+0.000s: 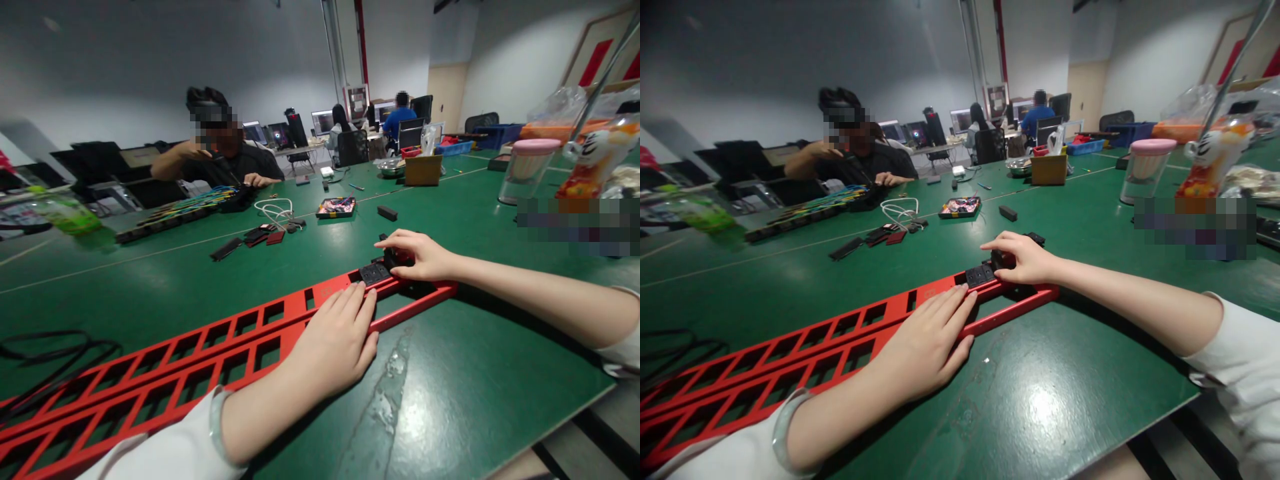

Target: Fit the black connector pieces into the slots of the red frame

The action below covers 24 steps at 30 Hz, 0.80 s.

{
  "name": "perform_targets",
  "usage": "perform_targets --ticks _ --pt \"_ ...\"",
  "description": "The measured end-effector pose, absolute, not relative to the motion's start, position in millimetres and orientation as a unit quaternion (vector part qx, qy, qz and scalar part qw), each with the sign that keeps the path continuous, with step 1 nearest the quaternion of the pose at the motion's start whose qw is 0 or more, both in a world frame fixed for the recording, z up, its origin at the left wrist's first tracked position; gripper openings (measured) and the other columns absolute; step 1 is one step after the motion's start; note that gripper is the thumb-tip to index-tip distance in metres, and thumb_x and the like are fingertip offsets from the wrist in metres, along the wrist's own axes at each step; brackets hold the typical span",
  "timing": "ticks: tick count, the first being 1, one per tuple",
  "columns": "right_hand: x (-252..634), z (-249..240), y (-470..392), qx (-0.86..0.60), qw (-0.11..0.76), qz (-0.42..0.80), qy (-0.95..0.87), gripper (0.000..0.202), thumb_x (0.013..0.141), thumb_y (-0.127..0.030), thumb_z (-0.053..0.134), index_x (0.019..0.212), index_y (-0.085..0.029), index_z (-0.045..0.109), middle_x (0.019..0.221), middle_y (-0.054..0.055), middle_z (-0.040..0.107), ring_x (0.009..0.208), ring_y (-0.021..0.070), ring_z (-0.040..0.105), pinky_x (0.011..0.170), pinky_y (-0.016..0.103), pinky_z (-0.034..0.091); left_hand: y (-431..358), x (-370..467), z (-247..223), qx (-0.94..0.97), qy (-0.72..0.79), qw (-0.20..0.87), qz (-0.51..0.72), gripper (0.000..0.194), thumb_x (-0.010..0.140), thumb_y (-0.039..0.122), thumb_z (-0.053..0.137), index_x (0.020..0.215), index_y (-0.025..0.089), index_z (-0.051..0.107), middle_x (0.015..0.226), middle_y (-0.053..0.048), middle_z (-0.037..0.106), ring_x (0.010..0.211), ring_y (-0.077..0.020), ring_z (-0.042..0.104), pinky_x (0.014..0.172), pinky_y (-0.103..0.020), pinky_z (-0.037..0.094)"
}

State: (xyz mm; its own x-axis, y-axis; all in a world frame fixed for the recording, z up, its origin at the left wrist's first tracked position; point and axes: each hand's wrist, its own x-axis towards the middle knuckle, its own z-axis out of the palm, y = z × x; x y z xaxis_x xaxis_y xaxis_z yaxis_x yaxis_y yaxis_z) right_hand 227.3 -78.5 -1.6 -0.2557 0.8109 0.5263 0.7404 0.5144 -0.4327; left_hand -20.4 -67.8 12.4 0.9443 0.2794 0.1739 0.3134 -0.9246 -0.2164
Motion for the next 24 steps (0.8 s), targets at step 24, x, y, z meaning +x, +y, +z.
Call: perform_targets --ticks 24 --pt "233.5 4.3 -73.1 -0.489 0.295 0.129 -0.811 0.048 0.071 -0.030 0.063 0.116 -0.019 0.055 0.103 0.006 0.062 0.093 0.0174 0.057 0.084 0.028 0.043 -68.2 -20.5 12.4 -0.978 -0.155 0.126 -0.064 0.050 0.086 0.033 0.035 0.128 0.007 0.036 0.132 -0.017 0.038 0.122 -0.0270 0.036 0.101 -0.042 0.028"
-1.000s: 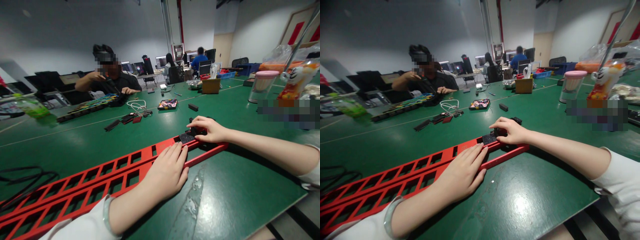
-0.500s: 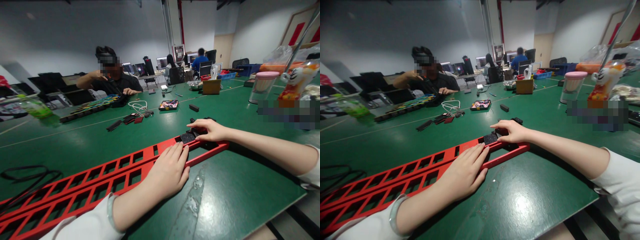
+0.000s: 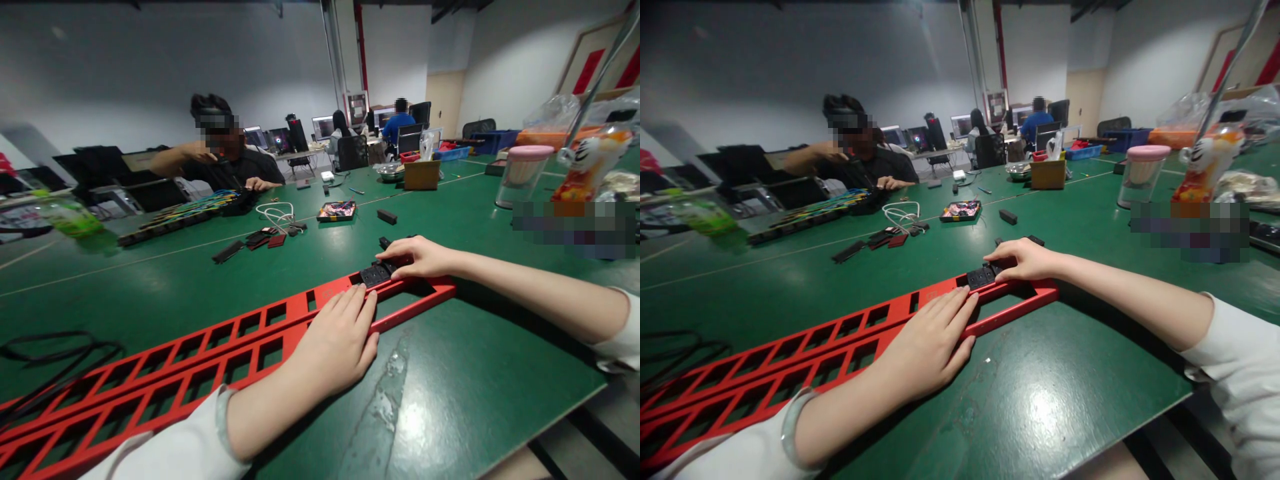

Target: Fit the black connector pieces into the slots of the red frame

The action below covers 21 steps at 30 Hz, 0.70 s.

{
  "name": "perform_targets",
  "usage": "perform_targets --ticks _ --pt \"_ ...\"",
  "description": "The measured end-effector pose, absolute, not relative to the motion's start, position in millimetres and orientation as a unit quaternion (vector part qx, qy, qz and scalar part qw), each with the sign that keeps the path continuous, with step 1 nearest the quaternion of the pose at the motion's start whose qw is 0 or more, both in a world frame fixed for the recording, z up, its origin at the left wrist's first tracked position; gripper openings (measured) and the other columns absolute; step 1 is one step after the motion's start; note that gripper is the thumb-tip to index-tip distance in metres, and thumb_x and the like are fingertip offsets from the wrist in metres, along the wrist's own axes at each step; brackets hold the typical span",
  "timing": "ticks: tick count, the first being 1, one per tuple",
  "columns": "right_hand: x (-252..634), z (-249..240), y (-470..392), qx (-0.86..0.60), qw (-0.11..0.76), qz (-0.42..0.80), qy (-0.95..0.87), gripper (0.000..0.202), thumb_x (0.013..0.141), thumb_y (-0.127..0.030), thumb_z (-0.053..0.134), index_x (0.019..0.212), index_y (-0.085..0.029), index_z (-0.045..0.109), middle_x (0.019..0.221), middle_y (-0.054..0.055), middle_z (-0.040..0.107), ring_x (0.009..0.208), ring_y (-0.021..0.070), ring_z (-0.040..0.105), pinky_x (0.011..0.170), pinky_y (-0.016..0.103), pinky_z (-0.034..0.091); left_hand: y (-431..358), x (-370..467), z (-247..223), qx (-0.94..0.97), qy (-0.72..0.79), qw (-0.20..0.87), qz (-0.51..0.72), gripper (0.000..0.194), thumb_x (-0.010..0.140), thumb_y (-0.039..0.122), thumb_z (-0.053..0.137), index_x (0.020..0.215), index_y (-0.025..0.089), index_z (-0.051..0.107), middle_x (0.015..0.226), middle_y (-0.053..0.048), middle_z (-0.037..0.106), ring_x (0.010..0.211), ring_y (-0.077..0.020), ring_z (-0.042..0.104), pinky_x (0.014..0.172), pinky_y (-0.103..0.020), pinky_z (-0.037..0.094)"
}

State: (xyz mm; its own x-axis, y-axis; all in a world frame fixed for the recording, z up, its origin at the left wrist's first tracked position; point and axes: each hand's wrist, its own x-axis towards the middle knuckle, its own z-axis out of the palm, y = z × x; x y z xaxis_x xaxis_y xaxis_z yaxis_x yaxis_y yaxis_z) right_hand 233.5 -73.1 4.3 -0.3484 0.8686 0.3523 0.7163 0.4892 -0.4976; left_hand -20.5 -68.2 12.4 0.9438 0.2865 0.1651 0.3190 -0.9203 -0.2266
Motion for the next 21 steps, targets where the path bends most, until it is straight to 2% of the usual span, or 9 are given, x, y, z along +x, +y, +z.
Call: perform_targets --ticks 8,14,18,21 --pt "233.7 4.7 -74.3 -0.477 0.284 0.120 -0.823 0.044 0.073 -0.034 0.061 0.114 -0.018 0.058 0.104 0.007 0.063 0.092 0.0169 0.059 0.082 0.027 0.044 -68.0 -21.5 10.4 -0.978 -0.151 0.128 -0.071 0.050 0.085 0.033 0.035 0.128 0.006 0.036 0.132 -0.017 0.039 0.121 -0.0268 0.037 0.100 -0.042 0.030" --pt "234.9 3.0 -74.5 -0.477 0.277 0.123 -0.825 0.041 0.074 -0.037 0.059 0.111 -0.019 0.060 0.108 0.006 0.063 0.099 0.0183 0.058 0.089 0.029 0.043 -68.5 -21.0 11.2 -0.978 -0.149 0.126 -0.073 0.050 0.086 0.033 0.035 0.128 0.006 0.037 0.131 -0.017 0.040 0.120 -0.0269 0.038 0.101 -0.042 0.030" --pt "233.7 0.6 -74.9 -0.470 0.281 0.106 -0.830 0.030 0.082 -0.031 0.049 0.107 -0.020 0.062 0.107 0.005 0.063 0.102 0.0169 0.057 0.091 0.030 0.042 -67.8 -20.7 11.1 -0.979 -0.146 0.124 -0.075 0.049 0.086 0.033 0.035 0.127 0.006 0.037 0.131 -0.017 0.040 0.120 -0.0268 0.038 0.101 -0.042 0.030" --pt "231.6 -1.0 -76.0 -0.457 0.282 0.066 -0.841 0.028 0.083 -0.025 0.048 0.106 -0.019 0.062 0.107 0.005 0.063 0.102 0.0163 0.056 0.091 0.030 0.042 -67.1 -21.0 10.2 -0.979 -0.143 0.122 -0.079 0.049 0.085 0.032 0.036 0.127 0.007 0.037 0.131 -0.017 0.040 0.120 -0.0268 0.038 0.101 -0.042 0.030"
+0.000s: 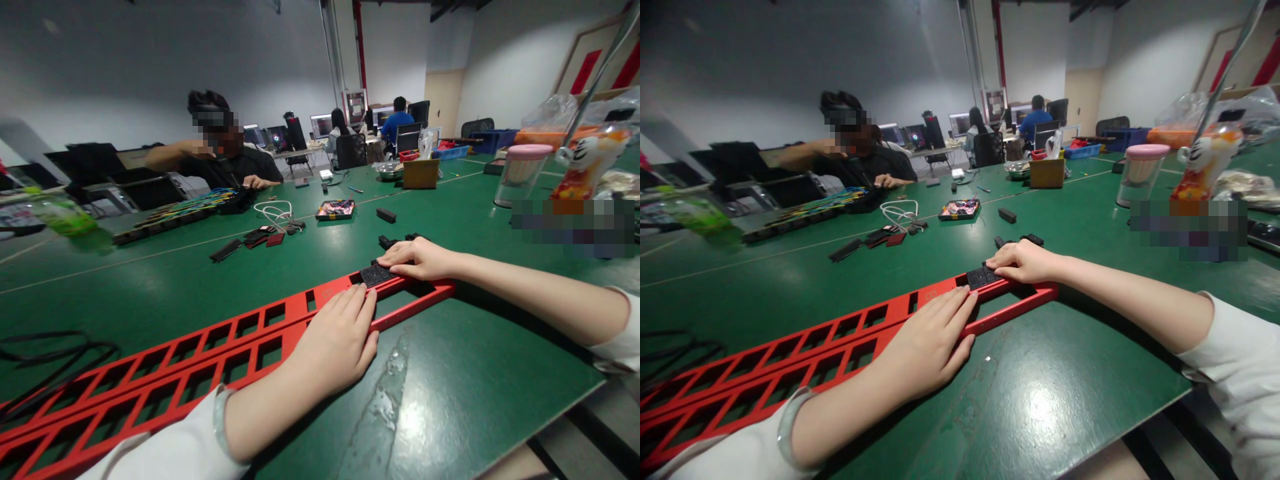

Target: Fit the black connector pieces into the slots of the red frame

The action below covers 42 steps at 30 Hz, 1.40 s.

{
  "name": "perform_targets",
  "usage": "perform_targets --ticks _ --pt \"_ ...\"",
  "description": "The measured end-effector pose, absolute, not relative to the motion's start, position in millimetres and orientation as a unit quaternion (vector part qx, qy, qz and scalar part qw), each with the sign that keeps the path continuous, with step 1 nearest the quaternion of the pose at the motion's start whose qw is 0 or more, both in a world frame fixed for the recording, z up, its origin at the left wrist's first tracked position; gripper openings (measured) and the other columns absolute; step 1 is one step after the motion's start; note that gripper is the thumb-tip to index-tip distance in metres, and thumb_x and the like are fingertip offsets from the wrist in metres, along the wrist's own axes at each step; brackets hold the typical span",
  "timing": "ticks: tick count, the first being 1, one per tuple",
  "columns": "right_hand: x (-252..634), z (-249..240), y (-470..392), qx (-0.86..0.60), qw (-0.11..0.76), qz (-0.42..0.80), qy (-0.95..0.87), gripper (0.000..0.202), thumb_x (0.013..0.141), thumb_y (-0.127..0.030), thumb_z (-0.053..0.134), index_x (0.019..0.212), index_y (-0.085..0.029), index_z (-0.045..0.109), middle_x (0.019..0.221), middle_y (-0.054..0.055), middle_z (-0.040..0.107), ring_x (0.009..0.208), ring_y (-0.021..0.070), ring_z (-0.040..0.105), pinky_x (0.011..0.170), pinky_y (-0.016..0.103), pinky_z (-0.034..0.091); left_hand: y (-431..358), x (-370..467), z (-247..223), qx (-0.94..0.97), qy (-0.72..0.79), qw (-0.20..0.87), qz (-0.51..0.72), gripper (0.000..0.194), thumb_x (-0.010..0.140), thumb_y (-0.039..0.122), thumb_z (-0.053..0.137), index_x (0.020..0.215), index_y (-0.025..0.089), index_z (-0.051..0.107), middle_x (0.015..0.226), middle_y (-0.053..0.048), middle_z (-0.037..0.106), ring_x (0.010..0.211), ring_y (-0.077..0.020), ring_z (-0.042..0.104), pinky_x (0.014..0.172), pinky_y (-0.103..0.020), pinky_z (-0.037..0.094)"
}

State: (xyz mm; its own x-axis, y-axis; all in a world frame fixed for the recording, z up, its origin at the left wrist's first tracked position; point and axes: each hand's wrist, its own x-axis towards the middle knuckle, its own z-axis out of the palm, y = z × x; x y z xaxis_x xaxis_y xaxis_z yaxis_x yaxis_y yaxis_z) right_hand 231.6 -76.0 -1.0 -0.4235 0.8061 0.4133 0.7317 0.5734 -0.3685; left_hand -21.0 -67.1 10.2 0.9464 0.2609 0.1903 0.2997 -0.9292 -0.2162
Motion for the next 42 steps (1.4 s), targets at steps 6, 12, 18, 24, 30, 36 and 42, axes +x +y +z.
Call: perform_targets --ticks 6,12,18,24,30,36,42 --pt "226.3 0.5 -80.8 -0.442 0.269 0.008 -0.856 0.029 0.084 -0.021 0.045 0.107 -0.015 0.062 0.106 0.006 0.064 0.102 0.0170 0.052 0.091 0.031 0.042 -68.2 -21.5 10.6 -0.979 -0.145 0.118 -0.083 0.049 0.085 0.032 0.036 0.127 0.007 0.038 0.131 -0.017 0.041 0.120 -0.0266 0.038 0.101 -0.042 0.030" --pt "224.4 0.2 -83.0 -0.463 0.264 -0.014 -0.846 0.027 0.083 -0.021 0.046 0.103 -0.018 0.064 0.103 0.004 0.065 0.098 0.0187 0.051 0.089 0.035 0.042 -69.0 -21.9 10.9 -0.979 -0.145 0.117 -0.083 0.049 0.085 0.032 0.036 0.127 0.006 0.038 0.131 -0.017 0.040 0.120 -0.0266 0.038 0.101 -0.042 0.029" --pt "225.1 -0.7 -83.3 -0.466 0.262 0.013 -0.845 0.031 0.083 -0.026 0.047 0.111 -0.022 0.059 0.110 0.003 0.062 0.106 0.0193 0.046 0.092 0.036 0.039 -69.0 -22.6 9.9 -0.979 -0.144 0.113 -0.088 0.048 0.085 0.032 0.035 0.127 0.007 0.038 0.131 -0.017 0.041 0.120 -0.0261 0.038 0.101 -0.042 0.029" --pt "225.1 -3.1 -77.1 -0.520 0.301 -0.043 -0.798 0.035 0.084 -0.034 0.045 0.114 -0.019 0.057 0.111 0.009 0.060 0.104 0.0218 0.048 0.091 0.041 0.037 -69.2 -23.3 9.4 -0.979 -0.142 0.111 -0.096 0.048 0.085 0.032 0.035 0.127 0.007 0.037 0.130 -0.017 0.041 0.120 -0.0257 0.038 0.101 -0.042 0.028" --pt "230.9 -11.5 -51.9 -0.660 0.229 -0.082 -0.711 0.042 0.086 -0.045 0.034 0.118 -0.026 0.053 0.116 0.011 0.055 0.110 0.0298 0.036 0.086 0.051 0.030 -69.6 -23.3 10.6 -0.979 -0.145 0.114 -0.086 0.048 0.085 0.031 0.035 0.126 0.006 0.038 0.130 -0.018 0.040 0.119 -0.0262 0.039 0.101 -0.041 0.028" --pt "229.6 -11.2 -40.4 -0.685 0.161 -0.023 -0.710 0.047 0.087 -0.051 0.024 0.099 -0.029 0.065 0.109 0.007 0.060 0.110 0.0335 0.034 0.083 0.057 0.025 -69.5 -23.5 9.8 -0.980 -0.141 0.110 -0.090 0.049 0.085 0.032 0.035 0.126 0.006 0.037 0.131 -0.018 0.040 0.120 -0.0259 0.038 0.101 -0.041 0.029" --pt "231.1 -10.8 -44.9 -0.652 0.233 -0.074 -0.717 0.039 0.088 -0.042 0.032 0.101 -0.025 0.064 0.111 0.009 0.059 0.108 0.0295 0.039 0.086 0.053 0.028 -68.9 -23.7 9.1 -0.980 -0.142 0.106 -0.095 0.048 0.085 0.031 0.035 0.126 0.007 0.037 0.130 -0.017 0.041 0.120 -0.0254 0.038 0.101 -0.041 0.028"
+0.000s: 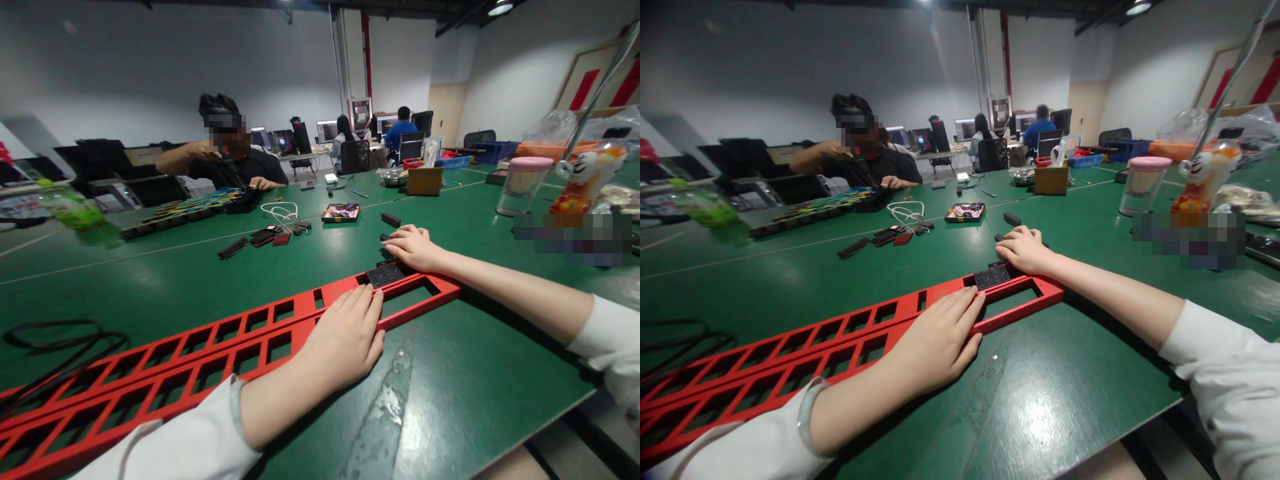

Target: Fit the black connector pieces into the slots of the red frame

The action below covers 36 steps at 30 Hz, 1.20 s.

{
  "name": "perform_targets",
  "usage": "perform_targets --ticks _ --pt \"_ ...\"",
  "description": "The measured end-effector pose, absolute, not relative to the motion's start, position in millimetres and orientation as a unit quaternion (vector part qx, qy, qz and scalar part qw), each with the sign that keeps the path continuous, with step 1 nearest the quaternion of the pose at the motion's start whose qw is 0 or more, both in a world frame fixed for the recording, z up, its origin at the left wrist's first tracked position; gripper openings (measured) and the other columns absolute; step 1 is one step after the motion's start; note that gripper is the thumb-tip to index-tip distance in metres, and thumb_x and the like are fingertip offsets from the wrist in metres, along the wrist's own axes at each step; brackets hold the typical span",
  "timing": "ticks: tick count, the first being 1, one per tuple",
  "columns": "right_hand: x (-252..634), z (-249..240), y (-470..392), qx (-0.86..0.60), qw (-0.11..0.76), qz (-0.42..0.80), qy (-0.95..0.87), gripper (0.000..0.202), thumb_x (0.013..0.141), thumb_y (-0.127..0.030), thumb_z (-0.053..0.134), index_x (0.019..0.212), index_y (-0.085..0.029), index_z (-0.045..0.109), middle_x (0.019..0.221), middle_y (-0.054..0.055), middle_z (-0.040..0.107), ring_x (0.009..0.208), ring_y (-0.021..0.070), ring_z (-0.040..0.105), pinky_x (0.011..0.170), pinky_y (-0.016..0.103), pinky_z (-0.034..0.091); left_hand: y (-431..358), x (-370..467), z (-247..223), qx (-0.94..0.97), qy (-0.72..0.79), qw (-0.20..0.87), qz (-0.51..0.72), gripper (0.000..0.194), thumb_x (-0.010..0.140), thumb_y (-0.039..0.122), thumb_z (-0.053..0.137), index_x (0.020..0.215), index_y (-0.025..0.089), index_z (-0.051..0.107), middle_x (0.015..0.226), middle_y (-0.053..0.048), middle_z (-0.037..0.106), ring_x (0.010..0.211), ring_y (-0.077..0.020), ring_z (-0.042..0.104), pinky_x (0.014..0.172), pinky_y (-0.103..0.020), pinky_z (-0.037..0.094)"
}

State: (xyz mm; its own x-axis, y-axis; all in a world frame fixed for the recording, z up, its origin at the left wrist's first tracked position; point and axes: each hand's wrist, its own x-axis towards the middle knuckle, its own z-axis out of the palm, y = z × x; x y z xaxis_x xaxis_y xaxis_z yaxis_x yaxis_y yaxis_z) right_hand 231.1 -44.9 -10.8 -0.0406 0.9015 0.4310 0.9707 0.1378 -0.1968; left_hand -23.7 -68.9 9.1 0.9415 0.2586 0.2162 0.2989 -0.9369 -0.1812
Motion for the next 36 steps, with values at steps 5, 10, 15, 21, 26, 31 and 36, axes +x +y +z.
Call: perform_targets --ticks 5,10,15,21,26,31,36 --pt "236.1 -11.1 -61.5 -0.556 0.344 -0.085 -0.752 0.031 0.085 -0.032 0.041 0.104 -0.021 0.064 0.101 0.011 0.059 0.092 0.0204 0.052 0.081 0.037 0.041 -68.8 -23.6 9.8 -0.980 -0.140 0.106 -0.096 0.047 0.085 0.031 0.035 0.126 0.008 0.037 0.130 -0.017 0.041 0.120 -0.0251 0.039 0.101 -0.041 0.028" --pt "232.3 -4.6 -84.3 -0.521 0.307 -0.031 -0.795 0.037 0.081 -0.024 0.045 0.116 -0.020 0.056 0.086 0.007 0.059 0.074 0.0154 0.055 0.070 0.029 0.045 -68.4 -23.9 9.8 -0.979 -0.139 0.112 -0.099 0.048 0.085 0.032 0.035 0.126 0.008 0.037 0.130 -0.017 0.042 0.119 -0.0254 0.039 0.100 -0.042 0.029" --pt "225.8 2.5 -92.1 -0.518 0.267 0.010 -0.813 0.044 0.077 -0.021 0.048 0.120 -0.017 0.051 0.097 0.008 0.062 0.086 0.0179 0.057 0.078 0.029 0.042 -68.7 -23.4 10.1 -0.980 -0.141 0.110 -0.092 0.049 0.085 0.032 0.035 0.127 0.006 0.036 0.130 -0.018 0.041 0.120 -0.0258 0.038 0.101 -0.041 0.028" --pt "232.2 4.3 -89.2 -0.577 0.272 0.106 -0.763 0.044 0.073 -0.038 0.056 0.111 -0.016 0.056 0.066 0.000 0.058 0.056 0.0110 0.050 0.052 0.022 0.036 -68.1 -22.9 9.8 -0.980 -0.139 0.104 -0.095 0.049 0.085 0.032 0.036 0.127 0.007 0.036 0.130 -0.017 0.041 0.120 -0.0258 0.038 0.100 -0.042 0.029" --pt "237.6 2.1 -85.4 -0.593 0.301 0.134 -0.735 0.046 0.066 -0.044 0.063 0.100 -0.015 0.057 0.062 -0.003 0.052 0.055 0.0101 0.046 0.051 0.022 0.035 -67.9 -22.7 10.3 -0.980 -0.140 0.106 -0.090 0.049 0.085 0.032 0.035 0.127 0.007 0.037 0.130 -0.017 0.041 0.119 -0.0259 0.038 0.101 -0.042 0.029" --pt "234.4 -4.6 -83.7 -0.587 0.376 0.101 -0.710 0.039 0.066 -0.044 0.063 0.091 -0.015 0.055 0.079 0.002 0.057 0.065 0.0123 0.050 0.058 0.025 0.040 -68.4 -22.4 11.2 -0.980 -0.139 0.110 -0.088 0.048 0.085 0.031 0.035 0.126 0.006 0.037 0.130 -0.017 0.041 0.119 -0.0262 0.039 0.101 -0.041 0.028" --pt "231.1 -4.6 -84.8 -0.589 0.372 0.079 -0.713 0.042 0.063 -0.042 0.066 0.095 -0.016 0.055 0.081 0.003 0.057 0.065 0.0127 0.049 0.059 0.025 0.040 -68.4 -22.3 11.5 -0.980 -0.138 0.109 -0.090 0.048 0.085 0.032 0.036 0.126 0.006 0.037 0.130 -0.018 0.041 0.119 -0.0263 0.040 0.100 -0.042 0.029"
